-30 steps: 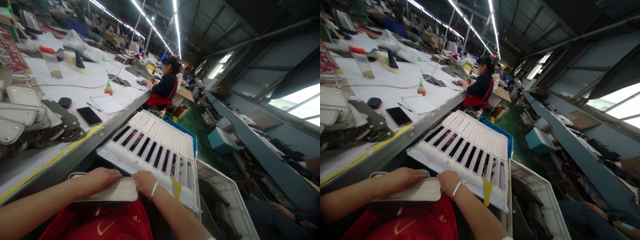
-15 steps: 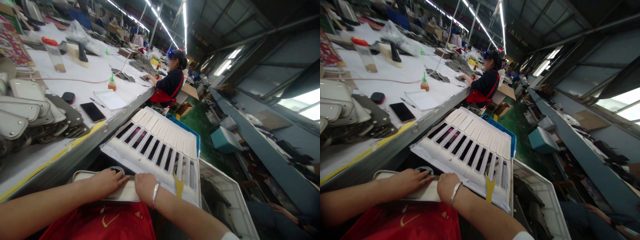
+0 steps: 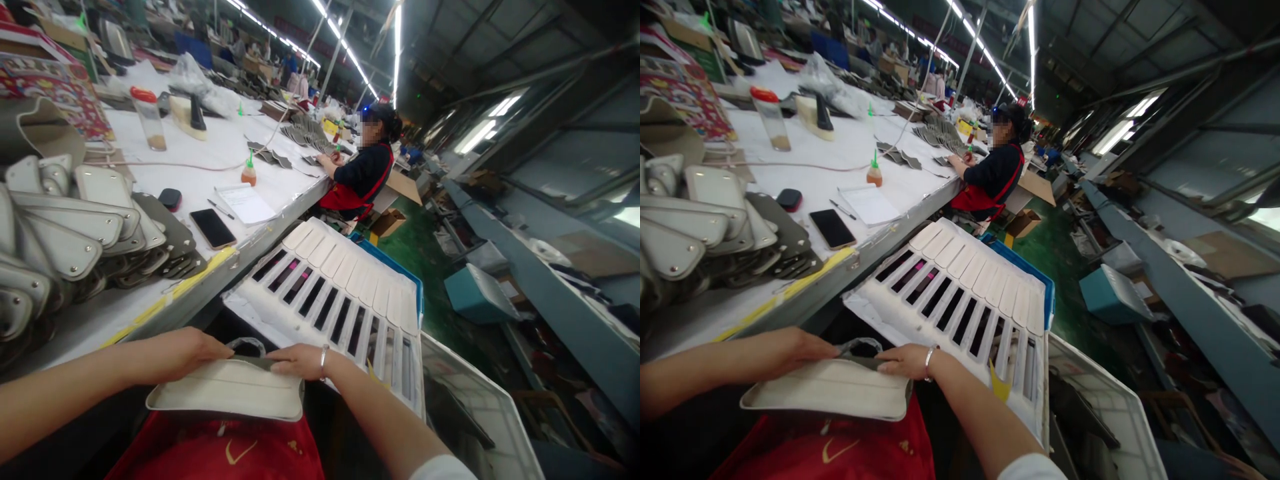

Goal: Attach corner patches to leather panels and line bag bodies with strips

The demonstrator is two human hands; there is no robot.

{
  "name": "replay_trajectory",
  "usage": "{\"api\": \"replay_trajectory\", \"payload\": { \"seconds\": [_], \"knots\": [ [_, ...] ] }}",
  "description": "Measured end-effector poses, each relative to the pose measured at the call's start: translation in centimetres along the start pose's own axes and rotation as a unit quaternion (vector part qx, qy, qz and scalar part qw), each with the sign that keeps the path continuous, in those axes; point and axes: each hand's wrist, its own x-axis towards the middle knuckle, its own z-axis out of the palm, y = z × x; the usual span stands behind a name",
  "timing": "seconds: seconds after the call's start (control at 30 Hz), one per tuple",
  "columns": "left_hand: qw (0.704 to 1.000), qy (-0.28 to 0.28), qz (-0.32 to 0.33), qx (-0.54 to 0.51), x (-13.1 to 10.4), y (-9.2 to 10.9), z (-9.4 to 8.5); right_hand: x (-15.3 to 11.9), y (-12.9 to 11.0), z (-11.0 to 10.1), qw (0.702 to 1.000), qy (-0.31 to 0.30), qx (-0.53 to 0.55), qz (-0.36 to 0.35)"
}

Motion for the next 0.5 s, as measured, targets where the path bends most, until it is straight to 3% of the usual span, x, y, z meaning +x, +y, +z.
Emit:
{"api": "replay_trajectory", "payload": {
  "seconds": [0.1, 0.23, 0.5],
  "knots": [
    [0.997, -0.031, 0.003, 0.077, -0.8, -1.7, 1.4, 1.8, -1.1, -0.1, 0.999, -0.012, 0.031, -0.011],
    [0.987, -0.016, 0.005, 0.163, -1.4, -2.3, 2.7, 4.1, -2.3, 0.1, 0.999, -0.013, 0.012, -0.035],
    [0.996, 0.028, 0.011, 0.086, -4.7, -3.6, 0.3, 6.4, -4.0, 0.6, 0.996, -0.001, 0.02, -0.085]
  ]
}}
